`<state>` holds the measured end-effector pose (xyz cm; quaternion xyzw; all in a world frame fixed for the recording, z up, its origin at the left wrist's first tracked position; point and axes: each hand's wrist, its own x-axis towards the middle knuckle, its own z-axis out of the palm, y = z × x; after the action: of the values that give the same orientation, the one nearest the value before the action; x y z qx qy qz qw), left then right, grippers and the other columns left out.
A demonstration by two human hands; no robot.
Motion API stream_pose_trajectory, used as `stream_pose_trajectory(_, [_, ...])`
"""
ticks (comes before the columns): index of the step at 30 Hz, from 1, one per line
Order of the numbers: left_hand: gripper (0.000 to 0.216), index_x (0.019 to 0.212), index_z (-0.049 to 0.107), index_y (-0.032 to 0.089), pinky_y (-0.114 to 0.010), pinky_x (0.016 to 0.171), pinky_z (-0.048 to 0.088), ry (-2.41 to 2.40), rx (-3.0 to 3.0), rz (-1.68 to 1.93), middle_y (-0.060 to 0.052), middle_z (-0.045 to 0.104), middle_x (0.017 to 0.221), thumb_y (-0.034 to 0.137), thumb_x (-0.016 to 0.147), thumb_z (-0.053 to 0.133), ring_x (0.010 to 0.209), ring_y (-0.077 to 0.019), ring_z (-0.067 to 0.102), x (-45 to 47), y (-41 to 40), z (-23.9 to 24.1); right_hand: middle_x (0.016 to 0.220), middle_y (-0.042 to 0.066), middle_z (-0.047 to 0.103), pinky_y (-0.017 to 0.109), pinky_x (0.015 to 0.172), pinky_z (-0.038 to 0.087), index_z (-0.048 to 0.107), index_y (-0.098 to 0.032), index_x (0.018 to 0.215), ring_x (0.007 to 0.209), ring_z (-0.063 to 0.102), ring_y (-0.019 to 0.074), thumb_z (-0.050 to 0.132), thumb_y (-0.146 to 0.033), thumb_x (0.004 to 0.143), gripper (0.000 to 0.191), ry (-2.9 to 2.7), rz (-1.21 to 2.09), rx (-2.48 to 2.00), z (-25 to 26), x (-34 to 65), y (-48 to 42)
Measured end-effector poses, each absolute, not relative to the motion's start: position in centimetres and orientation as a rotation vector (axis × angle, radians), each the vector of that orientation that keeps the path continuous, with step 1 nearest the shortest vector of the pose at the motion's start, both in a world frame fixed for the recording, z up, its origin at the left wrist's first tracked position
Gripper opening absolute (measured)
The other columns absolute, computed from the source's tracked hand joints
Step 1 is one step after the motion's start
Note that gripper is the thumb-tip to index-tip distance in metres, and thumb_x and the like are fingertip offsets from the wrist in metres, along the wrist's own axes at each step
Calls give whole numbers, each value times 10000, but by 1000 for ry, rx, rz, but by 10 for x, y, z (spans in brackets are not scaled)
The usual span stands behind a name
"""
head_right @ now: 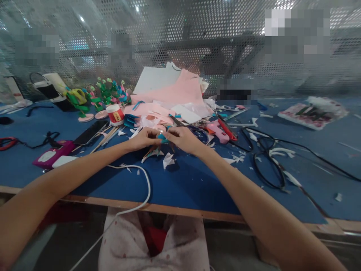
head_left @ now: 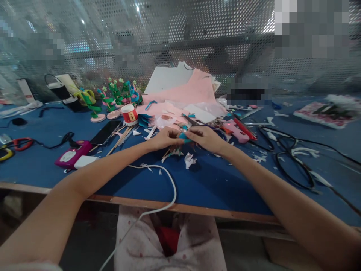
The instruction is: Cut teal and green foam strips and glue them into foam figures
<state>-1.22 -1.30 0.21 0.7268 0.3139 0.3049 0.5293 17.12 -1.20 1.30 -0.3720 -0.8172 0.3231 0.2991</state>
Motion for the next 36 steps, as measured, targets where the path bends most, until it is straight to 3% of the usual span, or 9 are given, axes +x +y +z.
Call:
stream_pose_trajectory(4, [390,609,534,95,-167,378,355,745,1760,708,47,506,460,430,613,733,373,-42,458,-13,-13,3,484,-55,427,212,403,258,543,-161,671,385,352,53,493,-532,767,387,-2107,1056,-908,10,169,-13])
stream_pose_trajectory(8, [382,666,558,91,-171,383,374,721,1734,666,47,524,469,419,606,745,364,-43,463,-13,-12,3,468,-59,409,209,416,265,502,-169,615,398,361,57,496,-480,780,352,-2124,1045,-835,8,167,-14])
stream_pose_trajectory(13, [477,717,550,108,-199,414,425,647,1663,646,28,574,531,506,553,753,402,-83,535,-12,-10,-2,463,-45,433,216,457,312,469,-175,580,428,411,77,468,-422,801,331,-2079,871,-830,2,164,-13])
stream_pose_trajectory(16, [513,679,523,127,-223,413,436,630,1599,757,2,596,570,632,653,607,412,-102,551,-10,-10,-9,458,-32,461,225,465,325,473,-178,587,425,433,90,437,-382,818,310,-2012,763,-877,0,161,-15])
stream_pose_trajectory(20, [570,658,479,145,-216,378,404,668,1637,938,14,539,504,707,732,427,371,-92,508,-6,-13,-16,442,-20,476,232,463,332,451,-189,569,422,461,106,420,-346,832,308,-1947,680,-914,2,157,-20])
stream_pose_trajectory(30, [538,564,405,165,-181,322,287,817,1737,938,55,418,390,667,751,454,309,-58,393,-2,-22,-11,475,-42,491,220,444,336,461,-193,685,413,458,98,438,-244,814,140,-1940,749,-937,1,156,-24])
stream_pose_trajectory(33, [544,566,375,177,-190,328,273,799,1716,916,58,409,392,684,756,423,305,-57,369,-2,-23,-13,488,-57,474,213,427,333,454,-197,722,406,444,90,466,-236,802,89,-1903,887,-894,0,155,-24])
stream_pose_trajectory(36, [567,562,381,177,-199,357,261,881,1880,968,56,396,415,706,764,368,338,-59,366,-2,-24,-13,427,-75,422,202,362,274,421,-206,694,334,371,74,454,-293,828,163,-1815,1092,-865,-3,150,-24])
